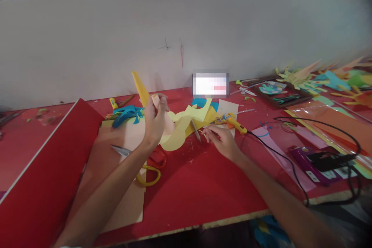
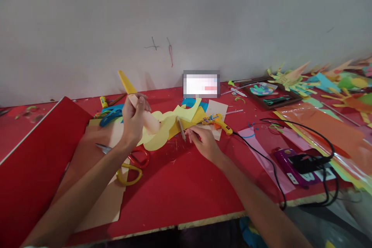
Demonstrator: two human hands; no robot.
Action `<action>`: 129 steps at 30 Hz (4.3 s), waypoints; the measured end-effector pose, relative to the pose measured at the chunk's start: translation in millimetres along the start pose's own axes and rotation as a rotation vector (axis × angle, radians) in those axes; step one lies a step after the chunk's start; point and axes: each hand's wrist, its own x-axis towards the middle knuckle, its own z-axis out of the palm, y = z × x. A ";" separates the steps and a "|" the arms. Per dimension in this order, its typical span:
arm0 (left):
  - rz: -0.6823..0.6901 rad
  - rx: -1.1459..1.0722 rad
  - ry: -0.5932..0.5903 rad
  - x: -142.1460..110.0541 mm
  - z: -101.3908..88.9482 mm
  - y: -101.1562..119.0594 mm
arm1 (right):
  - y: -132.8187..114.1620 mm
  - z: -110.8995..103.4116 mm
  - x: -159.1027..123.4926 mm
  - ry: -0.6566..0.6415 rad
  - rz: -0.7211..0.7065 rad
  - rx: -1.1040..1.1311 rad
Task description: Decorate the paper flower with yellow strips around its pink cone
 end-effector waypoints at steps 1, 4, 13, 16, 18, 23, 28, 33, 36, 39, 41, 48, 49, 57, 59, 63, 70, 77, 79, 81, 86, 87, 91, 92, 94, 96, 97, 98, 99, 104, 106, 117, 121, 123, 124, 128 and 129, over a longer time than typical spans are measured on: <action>-0.015 0.005 -0.014 -0.7 0.9 -3.9 | -0.1 0.3 0.1 0.000 0.003 0.002; -0.030 -0.004 -0.054 -1.3 2.0 -14.1 | -0.9 1.0 -0.1 -0.006 0.005 0.001; -0.096 -0.120 -0.308 -0.9 -3.1 -25.0 | -5.8 -0.5 0.3 -0.026 0.006 -0.009; -0.137 0.003 -0.264 -2.5 -3.1 -28.7 | -7.3 1.1 -0.2 -0.011 0.007 -0.016; -0.183 0.069 -0.168 -2.7 -3.3 -32.1 | -8.7 4.3 -1.7 -0.007 0.011 -0.019; -0.232 -0.021 0.016 4.5 -7.9 -28.8 | -14.0 14.7 -7.5 -0.074 -0.030 -0.007; -0.103 -0.175 0.106 10.1 -10.5 -4.6 | -17.5 19.0 -10.2 -0.078 -0.070 0.007; -0.031 -0.144 -0.001 2.9 -5.7 5.3 | -19.4 24.9 -12.5 -0.117 -0.081 0.032; -0.050 -0.129 -0.140 -3.0 -2.6 -1.3 | -23.0 27.5 -14.8 -0.171 -0.137 0.029; -0.095 -0.099 -0.181 -7.1 -0.8 -13.9 | -25.1 26.9 -16.8 -0.179 -0.176 -0.004; -0.124 -0.096 -0.169 -8.7 -0.1 -22.8 | -24.6 26.3 -17.8 -0.167 -0.191 -0.025; -0.178 -0.113 -0.153 -9.2 0.7 -38.9 | -21.8 33.1 -20.6 -0.133 -0.194 -0.013; -0.181 -0.114 -0.158 -8.7 0.8 -39.6 | -22.8 33.4 -20.5 -0.126 -0.196 -0.019; -0.180 -0.073 -0.158 -11.8 -2.7 -46.7 | -50.2 16.1 0.3 -0.255 -0.281 -0.268; -0.181 0.014 -0.150 -20.8 -6.1 -52.2 | -54.5 14.2 8.6 -0.263 -0.352 -0.321; -0.174 0.324 -0.134 -42.6 -15.6 -65.4 | -48.7 20.7 16.9 -0.153 -0.414 -0.353; -0.128 0.551 -0.106 -53.2 -22.4 -67.9 | -15.0 30.2 8.1 0.003 -0.254 -0.332; -0.105 0.316 -0.120 -48.7 -22.0 -50.1 | 5.6 21.2 15.0 0.070 -0.086 -0.674; -0.073 0.296 -0.166 -48.6 -23.5 -48.4 | 6.6 22.8 14.8 0.064 -0.098 -0.745; -0.070 0.292 -0.218 -49.2 -24.6 -50.5 | 5.7 25.8 13.3 0.052 -0.127 -0.772; -0.059 0.387 -0.314 -50.9 -23.5 -64.6 | 0.6 32.3 9.6 0.028 -0.172 -0.740; -0.037 0.433 -0.286 -51.0 -23.2 -67.1 | -0.1 32.8 9.2 0.027 -0.174 -0.727; -0.018 0.560 -0.163 -51.4 -23.5 -69.5 | -0.2 32.7 8.9 0.041 -0.166 -0.671; -0.022 0.561 -0.144 -51.6 -23.9 -68.2 | 0.4 32.4 9.0 0.044 -0.162 -0.656; -0.009 0.543 -0.095 -52.4 -24.9 -64.2 | 2.2 31.7 9.2 0.057 -0.153 -0.627; 0.013 0.516 -0.034 -53.3 -25.8 -59.9 | 3.8 30.9 9.5 0.081 -0.144 -0.595; 0.018 0.501 -0.012 -53.6 -26.1 -58.2 | 4.3 30.5 9.7 0.093 -0.140 -0.579; 0.015 0.488 -0.004 -53.9 -26.4 -57.2 | 4.7 30.0 9.8 0.104 -0.139 -0.565; 0.004 0.479 -0.011 -53.9 -26.5 -56.9 | 4.8 29.6 9.8 0.112 -0.138 -0.553; -0.097 0.495 -0.177 -51.3 -26.6 -64.0 | 5.4 28.9 9.7 0.111 -0.139 -0.537; -0.131 0.496 -0.243 -50.0 -26.7 -67.4 | 6.4 29.4 9.5 0.105 -0.135 -0.532; -0.166 0.730 -0.414 -53.9 -22.1 -61.2 | 4.6 30.2 9.0 0.038 -0.125 -0.518; -0.144 0.770 -0.395 -54.1 -21.2 -60.3 | 2.0 31.0 8.1 0.017 -0.131 -0.499; -0.126 0.738 -0.373 -53.9 -21.9 -62.7 | 1.4 31.2 7.9 0.018 -0.136 -0.498; -0.116 0.705 -0.356 -53.6 -22.4 -64.3 | 1.3 31.3 7.8 0.019 -0.137 -0.499; -0.087 0.534 -0.276 -52.2 -24.6 -68.6 | 2.6 31.5 7.7 0.023 -0.133 -0.495; -0.089 0.509 -0.256 -51.9 -25.1 -68.4 | 3.1 31.4 7.7 0.022 -0.133 -0.496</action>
